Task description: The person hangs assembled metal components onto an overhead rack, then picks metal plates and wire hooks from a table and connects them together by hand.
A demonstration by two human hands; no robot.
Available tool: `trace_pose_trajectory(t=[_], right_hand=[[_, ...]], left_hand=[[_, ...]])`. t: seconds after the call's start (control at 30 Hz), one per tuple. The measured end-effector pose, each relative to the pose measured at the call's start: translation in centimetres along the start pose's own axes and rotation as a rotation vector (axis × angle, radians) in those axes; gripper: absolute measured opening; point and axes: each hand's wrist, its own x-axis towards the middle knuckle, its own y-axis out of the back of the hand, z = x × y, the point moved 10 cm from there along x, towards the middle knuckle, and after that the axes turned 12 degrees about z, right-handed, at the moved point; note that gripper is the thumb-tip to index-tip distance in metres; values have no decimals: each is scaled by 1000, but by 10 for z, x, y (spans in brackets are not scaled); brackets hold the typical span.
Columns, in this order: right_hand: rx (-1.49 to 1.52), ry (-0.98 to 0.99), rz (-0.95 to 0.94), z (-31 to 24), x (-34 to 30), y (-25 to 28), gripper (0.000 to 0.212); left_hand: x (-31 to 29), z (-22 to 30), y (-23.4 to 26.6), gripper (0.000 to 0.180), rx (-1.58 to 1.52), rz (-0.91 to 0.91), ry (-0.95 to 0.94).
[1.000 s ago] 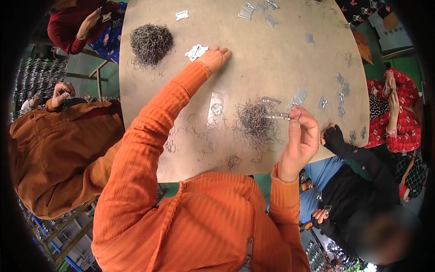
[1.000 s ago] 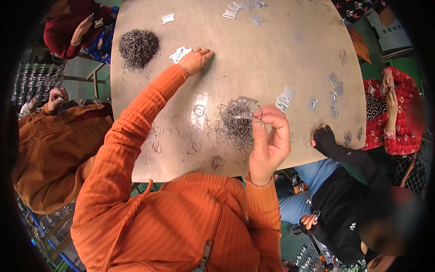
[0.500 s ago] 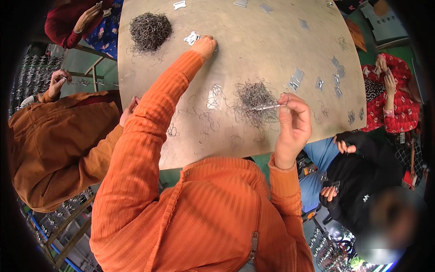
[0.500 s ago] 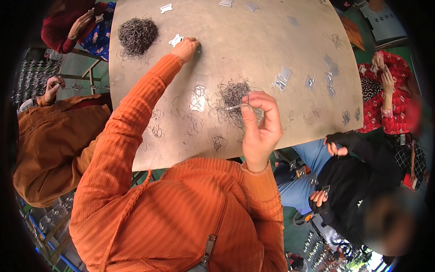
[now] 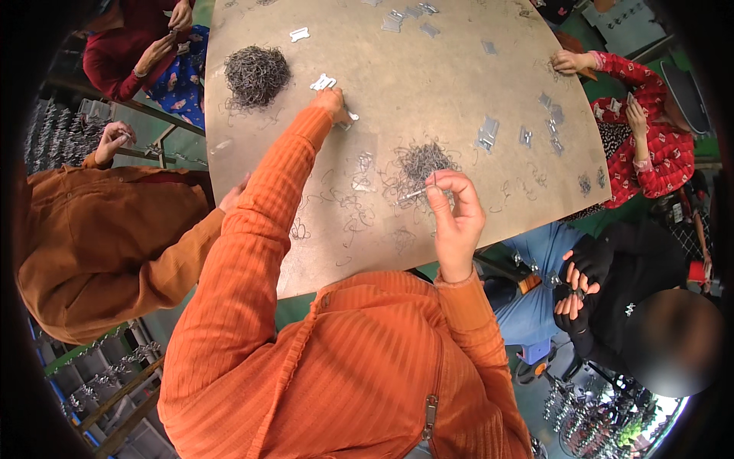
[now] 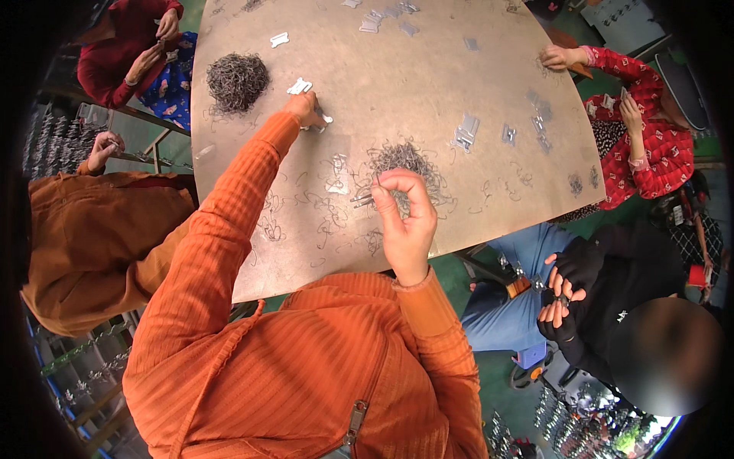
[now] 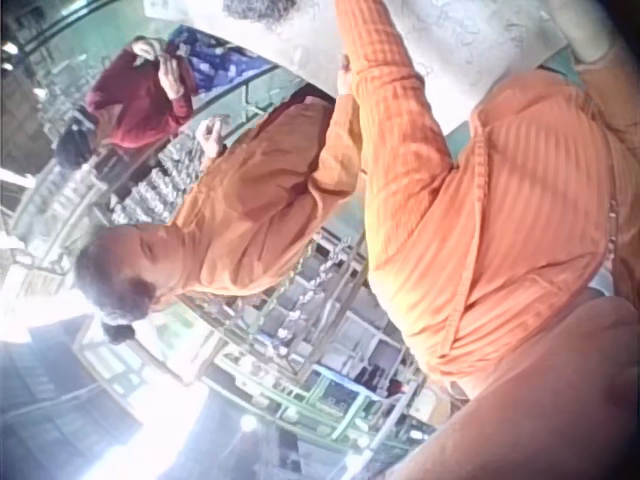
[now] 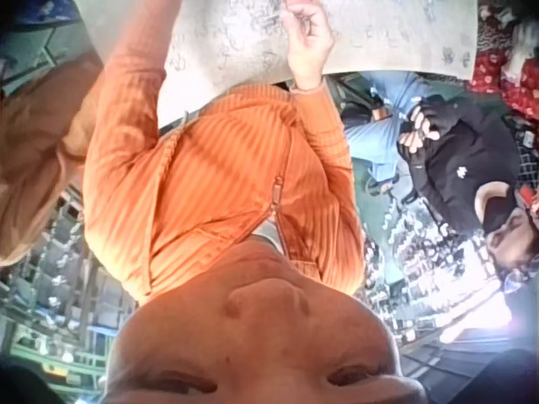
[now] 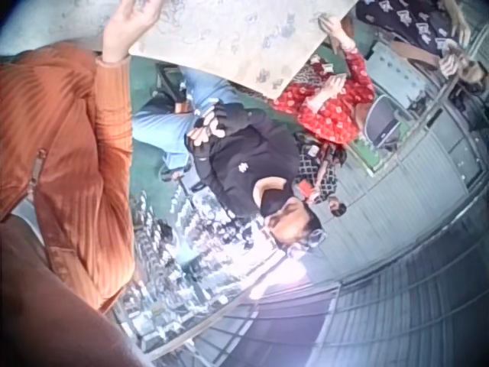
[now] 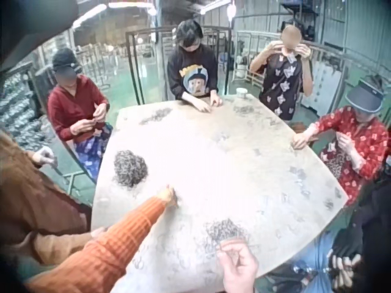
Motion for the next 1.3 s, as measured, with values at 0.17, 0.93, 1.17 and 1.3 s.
trace_pose_trajectory(t=[0.17, 0.93, 1.17, 1.3], right_hand=[[-8, 5, 3, 0, -6, 0, 9], [-55, 114, -5, -13, 6, -11, 9], [-7, -26, 50, 38, 27, -22, 12], [-497, -187, -305, 146, 13, -34, 14]], left_hand=[[-30, 29, 27, 43, -369, -39, -35], [-183, 152, 188, 10, -1941, 0, 169], [-186, 118, 218, 21, -1763, 367, 4], [-182, 93, 229, 27, -1665, 501, -10]])
